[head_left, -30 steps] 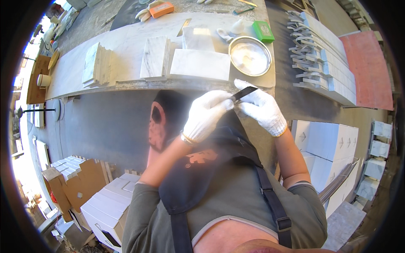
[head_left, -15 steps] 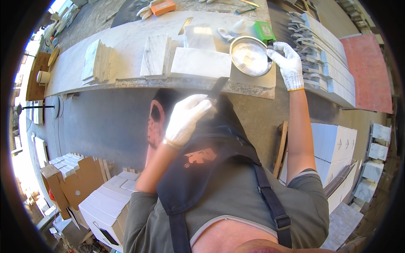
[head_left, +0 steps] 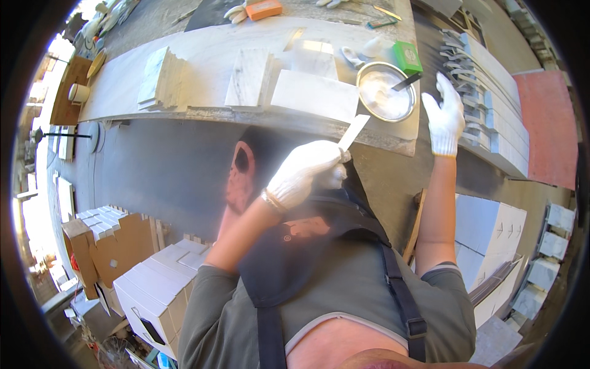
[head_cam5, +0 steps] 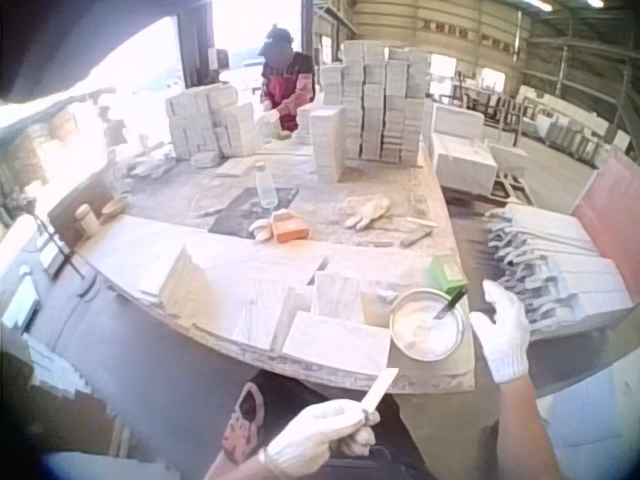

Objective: The person applies a white paste to rectangular tiles using a small metal spatula and a green sponge. They spread the paste on the tile surface, wipe edges, and stack the treated tiles on the table.

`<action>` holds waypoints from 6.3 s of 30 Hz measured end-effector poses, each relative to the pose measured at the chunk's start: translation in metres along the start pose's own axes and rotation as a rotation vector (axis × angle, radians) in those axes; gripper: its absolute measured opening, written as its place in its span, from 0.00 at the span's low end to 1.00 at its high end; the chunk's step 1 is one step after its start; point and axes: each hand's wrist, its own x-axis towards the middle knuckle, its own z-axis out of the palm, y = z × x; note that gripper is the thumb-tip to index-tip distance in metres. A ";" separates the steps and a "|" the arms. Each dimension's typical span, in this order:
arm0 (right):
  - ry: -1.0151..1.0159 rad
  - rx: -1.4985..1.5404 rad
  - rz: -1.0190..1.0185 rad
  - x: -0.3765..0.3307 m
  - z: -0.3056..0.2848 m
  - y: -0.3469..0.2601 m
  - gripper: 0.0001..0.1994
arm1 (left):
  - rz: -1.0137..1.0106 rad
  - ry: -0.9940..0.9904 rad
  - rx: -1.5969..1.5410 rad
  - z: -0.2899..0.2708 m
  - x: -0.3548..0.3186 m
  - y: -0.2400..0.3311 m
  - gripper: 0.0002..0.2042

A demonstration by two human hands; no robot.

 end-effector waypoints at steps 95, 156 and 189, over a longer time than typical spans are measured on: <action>-0.672 0.466 -0.084 -0.126 -0.016 -0.064 0.13 | 0.418 0.473 0.867 -0.162 0.065 0.165 0.26; -0.680 0.902 0.437 -0.096 0.031 -0.077 0.13 | 0.669 0.566 0.865 -0.053 0.025 0.032 0.20; -0.611 1.134 0.651 -0.089 0.053 -0.098 0.10 | 0.200 0.057 0.305 -0.066 0.018 0.035 0.23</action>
